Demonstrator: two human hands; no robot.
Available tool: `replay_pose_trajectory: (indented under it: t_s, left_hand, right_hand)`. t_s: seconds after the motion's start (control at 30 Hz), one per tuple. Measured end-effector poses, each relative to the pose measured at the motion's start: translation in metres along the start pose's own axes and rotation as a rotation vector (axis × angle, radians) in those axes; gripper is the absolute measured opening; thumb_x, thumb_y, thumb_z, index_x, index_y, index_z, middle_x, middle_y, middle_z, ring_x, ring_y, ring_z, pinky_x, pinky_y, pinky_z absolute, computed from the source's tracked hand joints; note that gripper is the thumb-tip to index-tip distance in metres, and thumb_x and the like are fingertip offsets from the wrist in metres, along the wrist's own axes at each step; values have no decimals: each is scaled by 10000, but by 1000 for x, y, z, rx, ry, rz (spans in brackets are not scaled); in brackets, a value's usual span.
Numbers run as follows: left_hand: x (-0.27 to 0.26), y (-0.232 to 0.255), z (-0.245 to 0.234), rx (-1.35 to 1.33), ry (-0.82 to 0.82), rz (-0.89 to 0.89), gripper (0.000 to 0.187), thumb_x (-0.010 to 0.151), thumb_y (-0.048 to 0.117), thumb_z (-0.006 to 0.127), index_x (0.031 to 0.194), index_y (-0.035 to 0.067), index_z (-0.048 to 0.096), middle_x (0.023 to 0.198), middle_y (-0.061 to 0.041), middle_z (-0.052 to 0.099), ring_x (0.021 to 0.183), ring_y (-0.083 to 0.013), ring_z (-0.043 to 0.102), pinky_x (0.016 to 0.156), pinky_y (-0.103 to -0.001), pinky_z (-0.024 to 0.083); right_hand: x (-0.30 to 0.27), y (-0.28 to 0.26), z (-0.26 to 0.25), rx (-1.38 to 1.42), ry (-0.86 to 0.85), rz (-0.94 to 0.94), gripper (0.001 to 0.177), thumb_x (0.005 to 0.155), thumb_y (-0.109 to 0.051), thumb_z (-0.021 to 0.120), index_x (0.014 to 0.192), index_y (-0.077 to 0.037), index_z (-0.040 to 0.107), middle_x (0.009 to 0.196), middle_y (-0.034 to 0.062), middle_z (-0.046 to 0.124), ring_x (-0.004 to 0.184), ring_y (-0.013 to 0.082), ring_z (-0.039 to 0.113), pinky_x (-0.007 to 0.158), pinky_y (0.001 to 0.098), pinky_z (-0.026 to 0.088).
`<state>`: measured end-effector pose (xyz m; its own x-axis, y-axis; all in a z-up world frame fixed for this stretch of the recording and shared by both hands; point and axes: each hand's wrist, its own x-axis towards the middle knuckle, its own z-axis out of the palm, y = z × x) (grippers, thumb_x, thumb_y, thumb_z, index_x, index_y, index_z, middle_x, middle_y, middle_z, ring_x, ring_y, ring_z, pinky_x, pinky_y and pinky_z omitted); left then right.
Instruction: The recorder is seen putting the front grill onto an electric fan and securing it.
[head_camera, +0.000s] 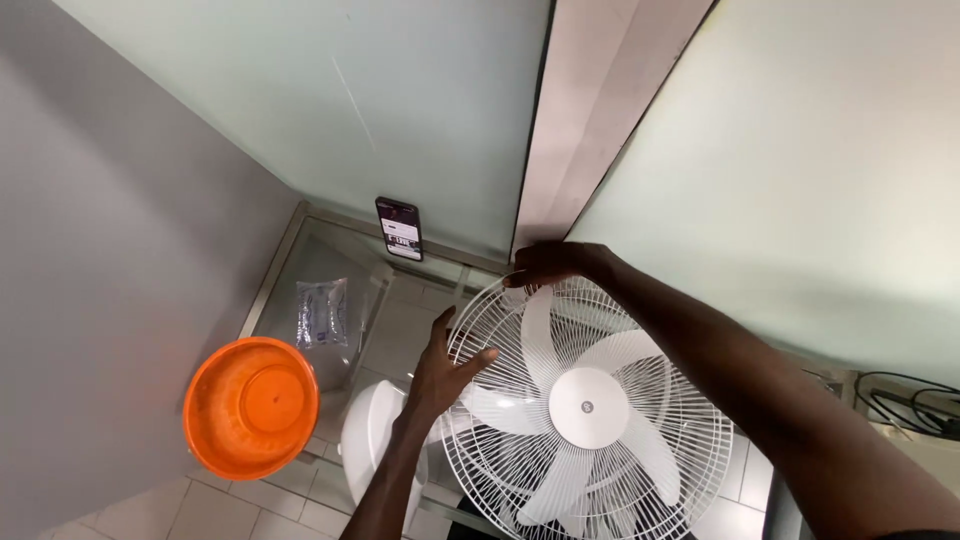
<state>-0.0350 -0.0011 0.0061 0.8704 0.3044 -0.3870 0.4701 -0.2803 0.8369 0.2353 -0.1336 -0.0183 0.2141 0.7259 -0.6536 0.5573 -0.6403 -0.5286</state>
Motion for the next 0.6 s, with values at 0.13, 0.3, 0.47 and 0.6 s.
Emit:
replay_pose_trajectory:
  t_s: [0.13, 0.3, 0.47, 0.6]
  left_hand:
    - [-14, -3, -2, -69, -9, -97, 1211, 673, 735, 755, 1575, 80, 279, 1441, -244, 552, 1279, -367, 616, 1032, -515, 531]
    - [-20, -16, 2, -134, 34, -157, 1050, 726, 704, 728, 1508, 82, 403, 1158, -155, 729, 1041, -272, 729, 874, -438, 599]
    - [-21, -22, 5, -56, 63, -231, 986, 766, 711, 680, 1507, 109, 431, 1029, -143, 724, 909, -253, 728, 795, -422, 592]
    - [-21, -12, 5, 54, 82, -285, 939, 823, 737, 613, 1514, 124, 442, 978, -151, 716, 860, -247, 705, 783, -423, 561]
  right_hand:
    - [-45, -1, -6, 16, 46, 6, 526, 987, -570, 540, 1116, -89, 709, 968, 63, 763, 871, 202, 724, 808, 409, 575]
    - [-82, 10, 3, 64, 311, -57, 394, 1021, -441, 551, 1142, -90, 681, 982, 112, 762, 854, 263, 737, 791, 430, 578]
    - [-107, 34, 12, 49, 425, -81, 349, 1034, -379, 531, 1115, -64, 660, 964, 123, 748, 824, 296, 741, 754, 446, 585]
    - [-137, 30, 12, 105, 448, 66, 339, 1055, -369, 508, 1083, -60, 645, 875, 119, 758, 786, 296, 747, 733, 451, 582]
